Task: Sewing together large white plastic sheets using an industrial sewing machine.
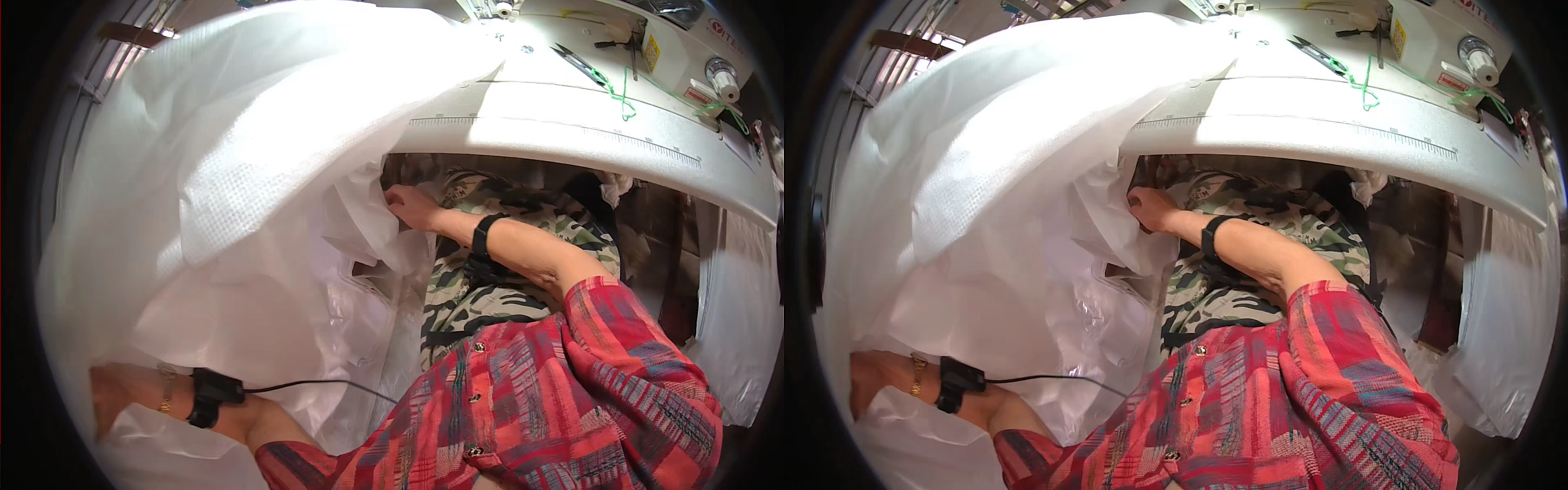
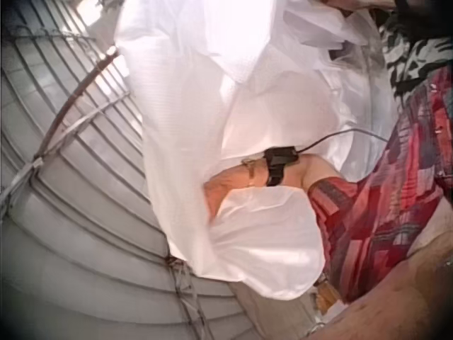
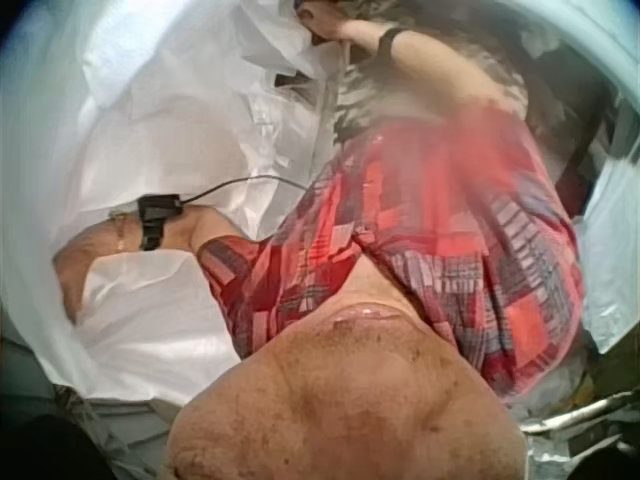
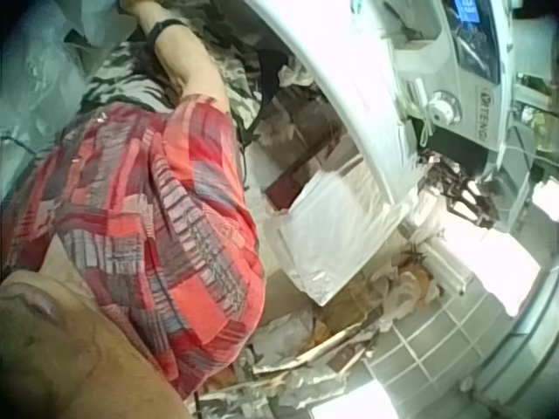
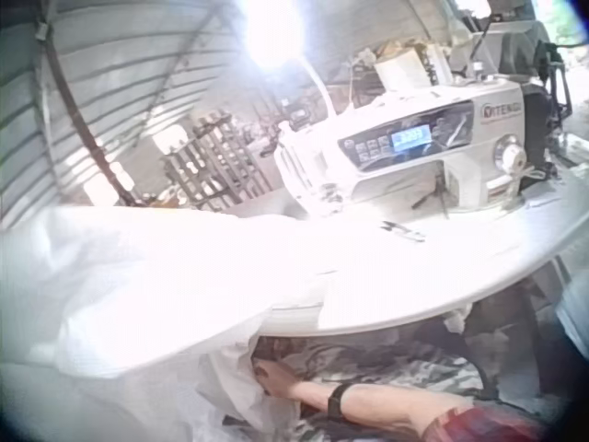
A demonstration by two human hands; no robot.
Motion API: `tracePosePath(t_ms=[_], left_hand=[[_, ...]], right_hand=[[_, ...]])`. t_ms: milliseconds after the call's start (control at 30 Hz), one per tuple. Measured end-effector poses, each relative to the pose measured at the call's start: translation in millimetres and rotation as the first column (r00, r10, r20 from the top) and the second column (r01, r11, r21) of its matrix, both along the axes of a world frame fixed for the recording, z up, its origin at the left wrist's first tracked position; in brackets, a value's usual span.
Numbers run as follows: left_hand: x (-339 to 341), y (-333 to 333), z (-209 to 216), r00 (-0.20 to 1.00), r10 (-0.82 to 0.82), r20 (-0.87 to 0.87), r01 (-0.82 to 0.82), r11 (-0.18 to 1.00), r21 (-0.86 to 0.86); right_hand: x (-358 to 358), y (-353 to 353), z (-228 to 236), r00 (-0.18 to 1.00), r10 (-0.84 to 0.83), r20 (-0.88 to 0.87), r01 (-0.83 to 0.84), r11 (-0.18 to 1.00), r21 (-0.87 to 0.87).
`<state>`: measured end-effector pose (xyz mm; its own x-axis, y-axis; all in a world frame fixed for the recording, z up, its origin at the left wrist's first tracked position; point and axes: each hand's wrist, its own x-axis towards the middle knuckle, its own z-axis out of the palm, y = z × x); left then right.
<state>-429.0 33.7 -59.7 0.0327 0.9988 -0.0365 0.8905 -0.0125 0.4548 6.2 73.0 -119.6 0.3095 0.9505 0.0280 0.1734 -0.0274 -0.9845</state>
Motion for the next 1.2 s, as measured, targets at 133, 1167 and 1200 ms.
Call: tracePosePath(t_ms=[133, 1167, 1200], left_hand=[[2.2, 11.4, 32.4, 0.996, 0.025, -0.087, -0.015, 0.994, 0.112], [47.7, 223.0, 284.0, 0.848, 0.206, -0.489, 0.321, 0.536, 0.781], [42.0, 230.6, 291.2, 0.841, 0.224, -0.493, 0.329, 0.512, 0.794]], right_hand=[[-19.0, 14.7, 17.4, 0.973, -0.061, -0.223, 0.149, 0.903, 0.402], [3.6, -7.4, -3.9, 0.907, 0.309, -0.287, -0.261, 0.946, 0.193], [6.8, -31.1, -9.2, 0.914, 0.303, -0.272, -0.261, 0.949, 0.179]])
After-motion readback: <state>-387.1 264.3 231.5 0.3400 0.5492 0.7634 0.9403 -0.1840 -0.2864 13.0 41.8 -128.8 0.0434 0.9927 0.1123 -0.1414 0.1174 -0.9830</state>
